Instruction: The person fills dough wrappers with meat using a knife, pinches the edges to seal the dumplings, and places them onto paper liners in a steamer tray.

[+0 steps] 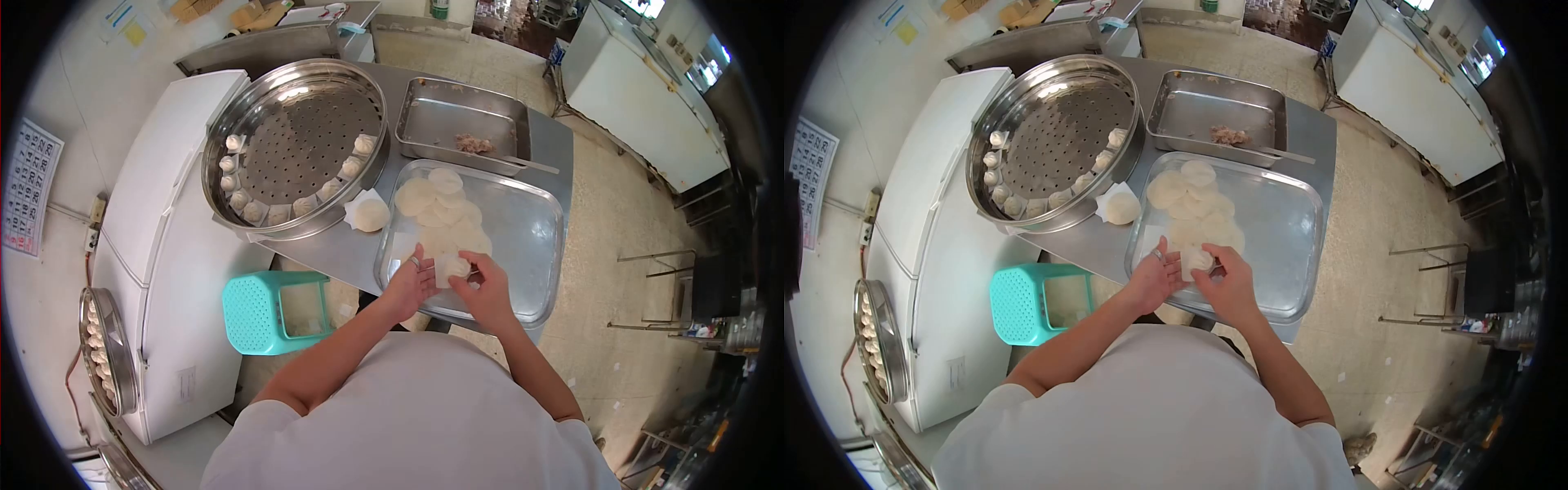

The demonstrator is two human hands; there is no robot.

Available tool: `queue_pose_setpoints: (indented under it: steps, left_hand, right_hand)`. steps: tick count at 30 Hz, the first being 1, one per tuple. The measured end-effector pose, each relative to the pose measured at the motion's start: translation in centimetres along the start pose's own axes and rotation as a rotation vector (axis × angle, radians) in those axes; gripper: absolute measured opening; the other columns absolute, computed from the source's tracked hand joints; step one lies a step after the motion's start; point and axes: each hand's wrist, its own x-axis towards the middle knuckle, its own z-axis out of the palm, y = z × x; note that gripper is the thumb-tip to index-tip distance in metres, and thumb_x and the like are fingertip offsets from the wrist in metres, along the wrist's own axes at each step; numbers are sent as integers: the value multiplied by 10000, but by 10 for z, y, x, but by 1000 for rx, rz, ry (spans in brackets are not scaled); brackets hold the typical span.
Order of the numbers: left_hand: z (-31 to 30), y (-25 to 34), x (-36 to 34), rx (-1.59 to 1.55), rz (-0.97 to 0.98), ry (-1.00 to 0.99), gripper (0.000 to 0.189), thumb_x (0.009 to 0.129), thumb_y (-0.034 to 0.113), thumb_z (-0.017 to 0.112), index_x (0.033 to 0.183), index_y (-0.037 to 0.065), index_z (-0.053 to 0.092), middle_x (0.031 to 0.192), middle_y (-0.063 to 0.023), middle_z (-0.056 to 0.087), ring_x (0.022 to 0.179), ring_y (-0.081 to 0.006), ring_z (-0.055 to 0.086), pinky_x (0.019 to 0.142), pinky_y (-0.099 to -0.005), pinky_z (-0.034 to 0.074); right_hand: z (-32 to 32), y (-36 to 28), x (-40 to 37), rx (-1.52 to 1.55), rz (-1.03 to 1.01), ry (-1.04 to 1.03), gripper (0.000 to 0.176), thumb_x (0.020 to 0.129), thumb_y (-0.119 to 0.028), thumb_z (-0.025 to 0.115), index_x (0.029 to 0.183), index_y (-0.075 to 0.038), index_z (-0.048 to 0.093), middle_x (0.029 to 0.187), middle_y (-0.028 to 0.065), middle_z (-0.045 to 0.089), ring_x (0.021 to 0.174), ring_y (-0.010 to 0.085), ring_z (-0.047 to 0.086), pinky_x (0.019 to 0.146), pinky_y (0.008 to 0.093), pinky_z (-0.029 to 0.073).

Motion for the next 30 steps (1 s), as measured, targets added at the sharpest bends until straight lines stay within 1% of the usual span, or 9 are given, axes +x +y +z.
queue_pose_setpoints:
  steps: [5, 10, 13, 16, 19, 20, 23, 26, 30]
  left_hand:
    - [-8, 59, -28, -124, -10, -191, 840, 1049, 671, 330, 1430, -66, 459, 1401, -177, 603, 1300, -296, 571, 1148, -437, 413]
    - [-44, 123, -38, -26, 120, -186, 805, 1060, 651, 323, 1425, -47, 487, 1411, -153, 608, 1307, -274, 575, 1162, -412, 398]
    - [-74, 158, -38, -42, 207, -227, 755, 1069, 626, 335, 1412, -23, 511, 1401, -135, 618, 1296, -254, 582, 1161, -405, 392]
    - [-102, 198, -29, 31, 312, -158, 694, 1078, 587, 378, 1393, -13, 528, 1353, -125, 644, 1239, -234, 620, 1093, -382, 456]
    - [-126, 246, -9, 34, 260, -86, 638, 1083, 557, 406, 1351, 0, 565, 1258, -110, 684, 1137, -210, 665, 987, -354, 519]
    - [-134, 262, 4, 188, 329, -32, 602, 1079, 552, 428, 1293, 19, 606, 1161, -96, 704, 1038, -187, 685, 903, -329, 551]
    - [-131, 318, 14, 308, 437, -65, 615, 1069, 586, 423, 1235, 34, 636, 1102, -79, 707, 997, -179, 665, 893, -336, 531]
    - [-129, 370, 56, 350, 367, -89, 676, 1046, 639, 425, 1262, 28, 618, 1085, -88, 702, 981, -185, 644, 888, -357, 510]
    - [-121, 397, 111, 348, 300, -61, 730, 1028, 675, 420, 1303, 20, 588, 1084, -112, 704, 976, -205, 633, 887, -378, 493]
  right_hand:
    - [31, -19, 33, 50, 59, 28, 441, 835, -32, 773, 1251, 15, 635, 1136, 150, 670, 926, 209, 688, 809, 320, 575]
    - [88, -61, 87, -223, -161, -14, 435, 833, 0, 764, 1249, 5, 636, 1147, 144, 664, 930, 235, 694, 789, 325, 576]
    - [125, -83, 125, -381, -301, -89, 452, 819, -17, 760, 1250, 1, 625, 1190, 182, 633, 968, 357, 676, 828, 402, 574]
    - [158, -104, 172, -429, -272, -207, 454, 818, -29, 749, 1253, -6, 619, 1188, 203, 626, 1007, 415, 652, 855, 443, 561]
    - [185, -110, 225, -489, -273, -246, 441, 798, -4, 733, 1229, -6, 636, 1171, 184, 658, 1014, 372, 675, 849, 408, 559]
    - [193, -110, 244, -499, -301, -248, 435, 793, 2, 722, 1220, -6, 641, 1161, 188, 659, 1024, 383, 668, 862, 415, 554]
    - [203, -115, 302, -539, -371, -255, 420, 775, 27, 687, 1193, -1, 655, 1132, 198, 665, 1049, 408, 653, 899, 434, 540]
    - [205, -121, 358, -617, -393, -300, 411, 763, 62, 646, 1170, 11, 666, 1129, 200, 664, 1076, 413, 643, 936, 450, 525]
    - [198, -101, 414, -798, -373, -391, 415, 759, 96, 608, 1160, 13, 675, 1152, 191, 665, 1125, 397, 632, 983, 455, 508]
